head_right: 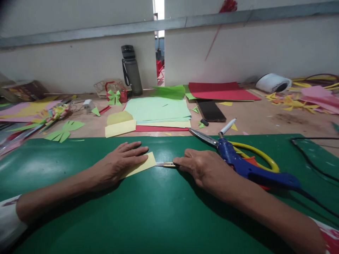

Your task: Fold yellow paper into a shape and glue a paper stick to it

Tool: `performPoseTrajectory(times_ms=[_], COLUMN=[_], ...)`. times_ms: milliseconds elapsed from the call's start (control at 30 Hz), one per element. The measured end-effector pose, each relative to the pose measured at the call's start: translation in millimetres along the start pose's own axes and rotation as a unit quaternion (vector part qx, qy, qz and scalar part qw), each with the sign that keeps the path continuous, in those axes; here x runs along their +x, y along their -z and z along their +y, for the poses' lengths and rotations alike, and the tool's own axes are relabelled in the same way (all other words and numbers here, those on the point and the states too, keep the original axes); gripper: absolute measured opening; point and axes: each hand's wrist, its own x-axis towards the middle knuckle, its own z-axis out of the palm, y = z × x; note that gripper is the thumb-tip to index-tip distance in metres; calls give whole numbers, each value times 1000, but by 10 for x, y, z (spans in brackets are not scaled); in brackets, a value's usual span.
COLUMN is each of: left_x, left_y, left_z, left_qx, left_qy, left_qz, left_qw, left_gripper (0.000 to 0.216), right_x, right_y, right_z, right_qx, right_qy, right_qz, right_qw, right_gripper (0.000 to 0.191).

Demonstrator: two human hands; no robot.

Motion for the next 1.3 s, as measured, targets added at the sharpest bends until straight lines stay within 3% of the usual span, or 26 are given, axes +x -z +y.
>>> performPoseTrajectory(times_ms=[233,667,1300], left_x=[5,5,18], left_y=[4,-1,-2], left_z=[0,3,-14], left_qx=[-2,-4,-5], left_qy=[-3,-9,-13], left_qz=[2,15,17], left_qw=[1000,1000,1000], left_gripper=[59,55,53], right_x=[-11,7,105], right_y=[6,-74,-99], right_z=[-23,-81,-272], right_qx=[5,11,-30], right_qy=[-10,14,23], right_qz=[-30,7,-1], right_qw=[999,1000,999], right_gripper=[30,27,27])
